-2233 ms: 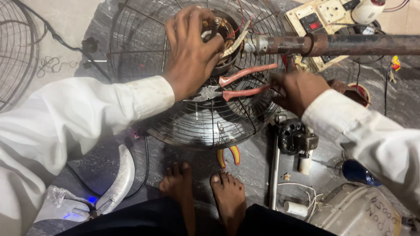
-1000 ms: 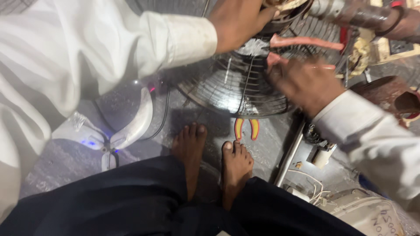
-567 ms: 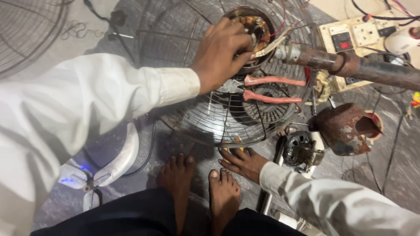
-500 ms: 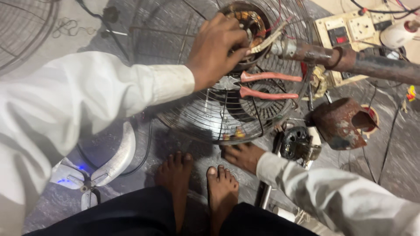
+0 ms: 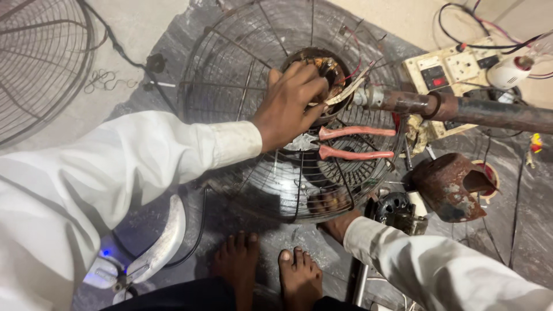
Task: The person repairs an electric fan motor by hand, manipulating wires and components within the motor housing. They use pliers to cut and adjust wires, then reassemble the motor casing.
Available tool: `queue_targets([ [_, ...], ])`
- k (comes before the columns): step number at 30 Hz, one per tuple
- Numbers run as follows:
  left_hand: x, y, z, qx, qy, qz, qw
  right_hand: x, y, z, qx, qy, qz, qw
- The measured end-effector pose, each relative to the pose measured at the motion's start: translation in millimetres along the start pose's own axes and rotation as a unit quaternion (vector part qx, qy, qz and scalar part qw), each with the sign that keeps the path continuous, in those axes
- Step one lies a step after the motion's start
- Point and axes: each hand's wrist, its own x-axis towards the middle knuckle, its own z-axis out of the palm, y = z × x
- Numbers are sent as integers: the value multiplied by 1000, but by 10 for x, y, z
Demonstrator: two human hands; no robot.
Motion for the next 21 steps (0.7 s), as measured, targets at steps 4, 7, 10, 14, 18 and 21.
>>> queue_targets([
  [4, 10, -12, 16, 7, -2, 1, 1000, -49, 58, 201, -238, -11, -68, 969],
  [7, -10, -32, 34, 13, -1, 6, 1000, -186, 126, 283, -149, -83, -67, 983],
  [10, -31, -8, 23, 13, 14, 23, 1000, -309, 170, 306, 5, -62, -12, 998],
  [14, 22, 13, 10, 11, -2, 16, 1000, -327, 312, 241, 86, -10, -1, 996],
  [18, -27, -49, 65, 32, -10, -4, 999, -282, 254, 51, 41, 80, -41, 995],
  [21, 10, -70, 129, 42, -22, -3, 999, -439, 279, -247, 2, -129, -46, 991],
])
